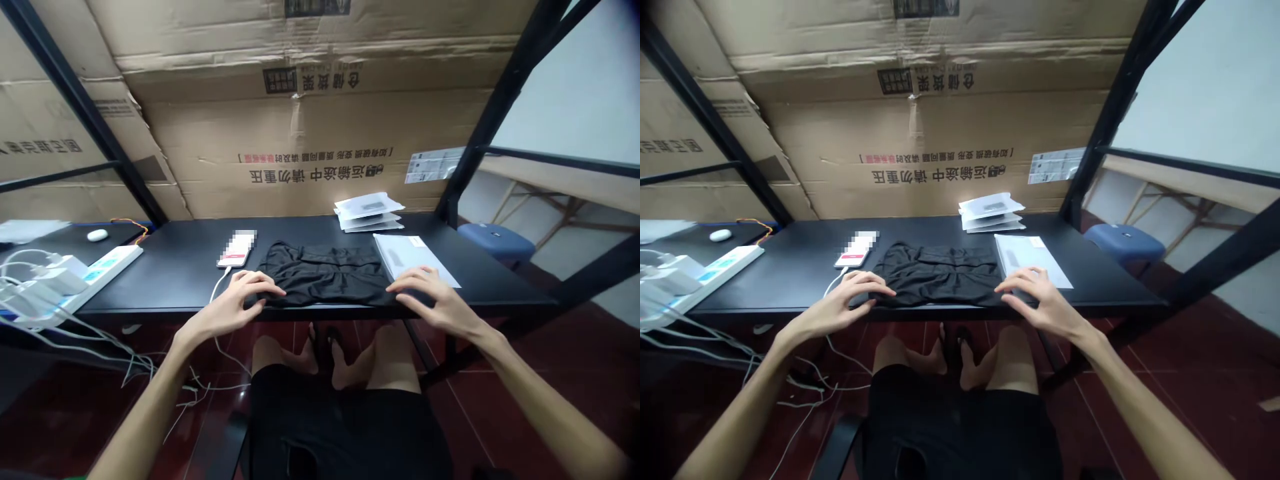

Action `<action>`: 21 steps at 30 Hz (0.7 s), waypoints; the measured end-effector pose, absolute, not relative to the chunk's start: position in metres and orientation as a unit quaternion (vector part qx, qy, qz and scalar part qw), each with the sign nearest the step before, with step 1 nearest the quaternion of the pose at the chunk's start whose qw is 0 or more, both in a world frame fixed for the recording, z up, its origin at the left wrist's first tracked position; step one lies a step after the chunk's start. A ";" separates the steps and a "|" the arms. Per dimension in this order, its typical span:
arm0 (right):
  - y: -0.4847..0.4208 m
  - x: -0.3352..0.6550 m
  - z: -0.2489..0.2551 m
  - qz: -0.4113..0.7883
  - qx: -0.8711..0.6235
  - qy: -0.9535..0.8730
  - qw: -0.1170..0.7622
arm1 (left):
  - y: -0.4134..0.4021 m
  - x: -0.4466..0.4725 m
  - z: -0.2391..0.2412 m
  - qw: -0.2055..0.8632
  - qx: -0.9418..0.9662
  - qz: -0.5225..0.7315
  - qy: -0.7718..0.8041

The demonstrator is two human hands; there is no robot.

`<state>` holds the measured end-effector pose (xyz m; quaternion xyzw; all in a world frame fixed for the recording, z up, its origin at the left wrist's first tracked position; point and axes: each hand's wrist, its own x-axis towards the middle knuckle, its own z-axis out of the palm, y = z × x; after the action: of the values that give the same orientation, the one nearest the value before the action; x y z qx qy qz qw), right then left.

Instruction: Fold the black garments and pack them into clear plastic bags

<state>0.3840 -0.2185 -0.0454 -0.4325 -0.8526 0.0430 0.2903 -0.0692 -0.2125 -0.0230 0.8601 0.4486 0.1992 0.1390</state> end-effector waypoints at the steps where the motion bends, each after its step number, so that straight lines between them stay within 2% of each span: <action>1: -0.212 0.385 -0.043 0.032 -0.439 -0.840 0.318 | -0.210 -0.066 -0.017 0.146 0.858 0.206 0.447; 4: -0.181 0.389 -0.037 -0.037 -0.455 -0.826 0.332 | -0.187 -0.048 -0.001 0.135 0.870 0.231 0.415; 9: -0.130 0.387 -0.034 -0.099 -0.445 -0.869 0.192 | -0.129 -0.012 -0.001 0.044 0.884 0.169 0.434; 12: -0.121 0.379 -0.035 -0.104 -0.445 -0.877 0.148 | -0.108 0.000 -0.014 0.038 0.889 0.134 0.437; 16: -0.124 0.371 -0.036 -0.093 -0.464 -0.867 0.159 | -0.099 0.003 -0.029 0.046 0.888 0.166 0.427; 21: -0.116 0.367 -0.035 -0.074 -0.504 -0.829 0.232 | -0.092 0.005 -0.025 0.039 0.874 0.209 0.437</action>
<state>0.3667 -0.1156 -0.0347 -0.5042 -0.8286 -0.0744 0.2317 0.0046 -0.0921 -0.0245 0.8738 0.4374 0.2088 0.0389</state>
